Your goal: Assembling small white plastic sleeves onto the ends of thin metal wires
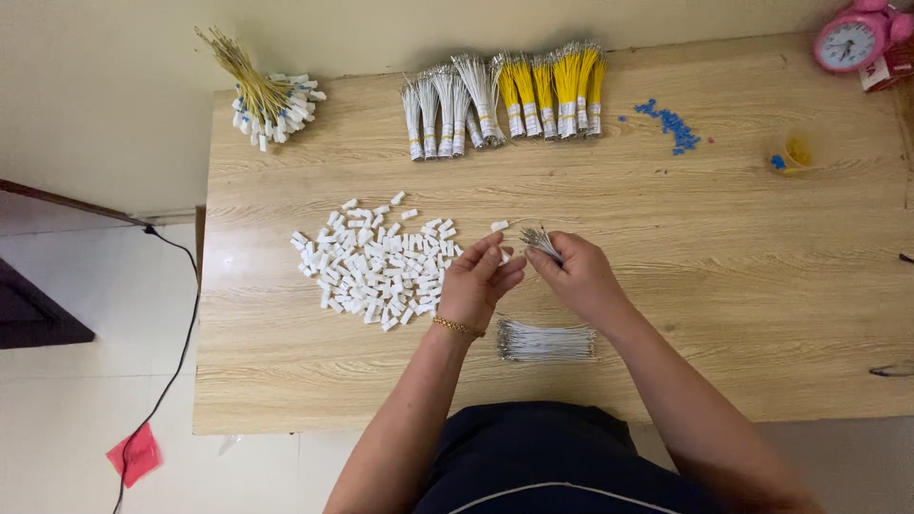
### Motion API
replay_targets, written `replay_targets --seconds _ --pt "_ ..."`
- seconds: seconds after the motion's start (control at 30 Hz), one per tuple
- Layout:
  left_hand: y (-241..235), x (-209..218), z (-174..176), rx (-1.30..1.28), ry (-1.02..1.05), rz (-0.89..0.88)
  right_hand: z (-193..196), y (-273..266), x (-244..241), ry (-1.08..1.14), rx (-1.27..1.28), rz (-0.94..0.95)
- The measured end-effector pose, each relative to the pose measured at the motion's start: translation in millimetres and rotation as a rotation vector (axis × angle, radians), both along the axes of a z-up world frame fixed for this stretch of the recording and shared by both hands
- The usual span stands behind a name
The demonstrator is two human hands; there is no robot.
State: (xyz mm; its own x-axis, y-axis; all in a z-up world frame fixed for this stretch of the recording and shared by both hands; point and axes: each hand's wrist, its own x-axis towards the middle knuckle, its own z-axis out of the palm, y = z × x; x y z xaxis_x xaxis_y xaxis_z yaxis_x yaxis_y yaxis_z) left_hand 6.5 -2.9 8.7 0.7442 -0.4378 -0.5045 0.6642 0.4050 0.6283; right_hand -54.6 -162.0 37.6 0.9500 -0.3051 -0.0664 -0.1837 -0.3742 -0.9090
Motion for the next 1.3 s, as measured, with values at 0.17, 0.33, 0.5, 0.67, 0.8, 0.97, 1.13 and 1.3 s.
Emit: replay_targets --seconds 0.17,0.33,0.5,0.67,0.8,0.97,1.13,1.3 --pt "-1.2 4.1 -11.9 -0.087 0.108 0.092 9.2 5.1 -3.0 -0.01 -0.093 0.031" --pt "-2.0 2.4 -18.0 -0.137 0.194 0.107 25.9 9.8 0.1 -0.104 -0.098 0.023" --pt "-3.4 0.7 -6.9 -0.14 0.201 0.087 16.2 7.6 -1.1 -0.125 -0.137 0.018" --pt "-6.9 -1.6 -4.3 -0.134 0.196 0.084 17.3 6.2 -1.5 -0.155 -0.143 0.041" --pt "-9.9 -3.4 -14.1 -0.166 0.215 0.09 18.6 5.0 -1.5 -0.165 -0.174 0.068" --pt "-8.5 -2.3 -2.2 -0.151 0.216 0.091 19.1 3.1 -2.8 -0.158 -0.183 0.032" --pt "-12.1 -6.0 -22.9 -0.145 0.216 0.085 26.0 3.6 1.0 -0.212 -0.21 0.105" --pt "-12.2 -9.3 1.7 -0.105 0.207 0.104 25.9 6.1 -0.2 -0.236 -0.262 0.115"
